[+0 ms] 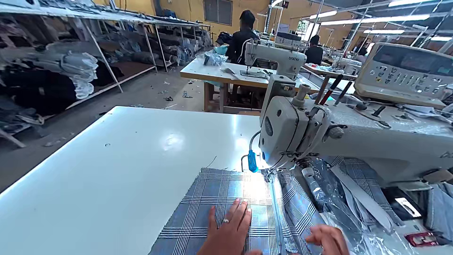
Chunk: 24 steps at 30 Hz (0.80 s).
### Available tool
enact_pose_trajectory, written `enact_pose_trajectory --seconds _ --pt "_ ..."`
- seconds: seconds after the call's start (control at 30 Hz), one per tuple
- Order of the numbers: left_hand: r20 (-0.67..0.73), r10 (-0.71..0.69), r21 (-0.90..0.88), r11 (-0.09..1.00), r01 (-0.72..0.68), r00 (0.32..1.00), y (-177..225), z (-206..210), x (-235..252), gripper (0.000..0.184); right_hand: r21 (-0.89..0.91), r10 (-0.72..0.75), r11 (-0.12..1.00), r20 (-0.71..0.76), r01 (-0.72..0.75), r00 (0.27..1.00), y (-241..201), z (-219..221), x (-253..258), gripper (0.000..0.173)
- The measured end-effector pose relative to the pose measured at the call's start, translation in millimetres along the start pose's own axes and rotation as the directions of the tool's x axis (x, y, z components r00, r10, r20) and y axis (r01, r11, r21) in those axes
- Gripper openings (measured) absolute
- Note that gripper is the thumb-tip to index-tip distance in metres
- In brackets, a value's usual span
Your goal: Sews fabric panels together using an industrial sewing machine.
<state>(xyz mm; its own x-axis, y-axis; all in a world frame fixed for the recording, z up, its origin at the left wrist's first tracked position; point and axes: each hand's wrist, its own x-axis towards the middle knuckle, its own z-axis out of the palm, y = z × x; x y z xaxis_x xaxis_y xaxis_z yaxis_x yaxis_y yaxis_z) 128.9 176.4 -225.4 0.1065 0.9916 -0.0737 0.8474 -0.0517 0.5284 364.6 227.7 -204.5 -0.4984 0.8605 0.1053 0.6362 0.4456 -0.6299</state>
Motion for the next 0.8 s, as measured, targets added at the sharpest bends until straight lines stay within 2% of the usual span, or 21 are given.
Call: enact_pose_trajectory --seconds 0.07,0.1,0.2,0.23,0.3,0.43,0.6,0.7,0.8 --pt "-0.043 -0.004 -0.052 0.999 0.002 0.999 3.5 -10.9 19.9 0.048 -0.029 0.023 0.999 -0.06 -0.024 0.998 -7.1 14.3 15.3 0.048" --pt "-0.059 -0.012 -0.08 0.997 0.007 0.998 4.8 -15.7 33.6 0.042 -0.054 0.033 0.998 -0.091 -0.038 0.995 -10.3 24.1 21.2 0.045" --pt "0.015 -0.081 -0.221 0.972 0.082 0.997 4.5 -24.6 76.9 0.044 -0.132 0.041 0.989 -0.209 -0.07 0.977 -20.0 53.3 27.1 0.028" --pt "-0.008 -0.095 -0.27 0.959 0.09 0.995 1.0 -20.4 89.0 0.046 -0.156 0.03 0.985 -0.248 -0.07 0.968 -21.7 60.8 26.0 0.027" --pt "-0.038 -0.135 -0.329 0.937 0.115 0.99 -0.8 -12.6 105.5 0.046 -0.194 -0.011 0.98 -0.295 -0.049 0.955 -22.7 70.9 21.0 0.029" --pt "-0.004 -0.175 -0.318 0.934 0.164 0.985 3.3 -8.2 114.6 0.033 -0.283 -0.091 0.959 -0.31 -0.001 0.946 -22.8 79.2 10.2 0.037" --pt "-0.17 -0.122 -0.336 0.94 0.059 0.978 -4.4 9.6 112.5 0.025 -0.177 -0.064 0.984 -0.261 0.017 0.963 -23.4 75.7 -6.1 0.032" --pt "-0.225 -0.121 -0.312 0.949 0.046 0.967 -4.2 14.9 111.6 0.021 -0.115 -0.025 0.993 -0.318 -0.012 0.948 -19.4 75.6 -13.7 0.018" --pt "-0.32 -0.106 -0.3 0.954 0.005 0.942 -5.1 21.7 111.2 0.018 -0.063 0.024 0.997 -0.336 -0.048 0.942 -19.8 73.7 -13.9 0.019"
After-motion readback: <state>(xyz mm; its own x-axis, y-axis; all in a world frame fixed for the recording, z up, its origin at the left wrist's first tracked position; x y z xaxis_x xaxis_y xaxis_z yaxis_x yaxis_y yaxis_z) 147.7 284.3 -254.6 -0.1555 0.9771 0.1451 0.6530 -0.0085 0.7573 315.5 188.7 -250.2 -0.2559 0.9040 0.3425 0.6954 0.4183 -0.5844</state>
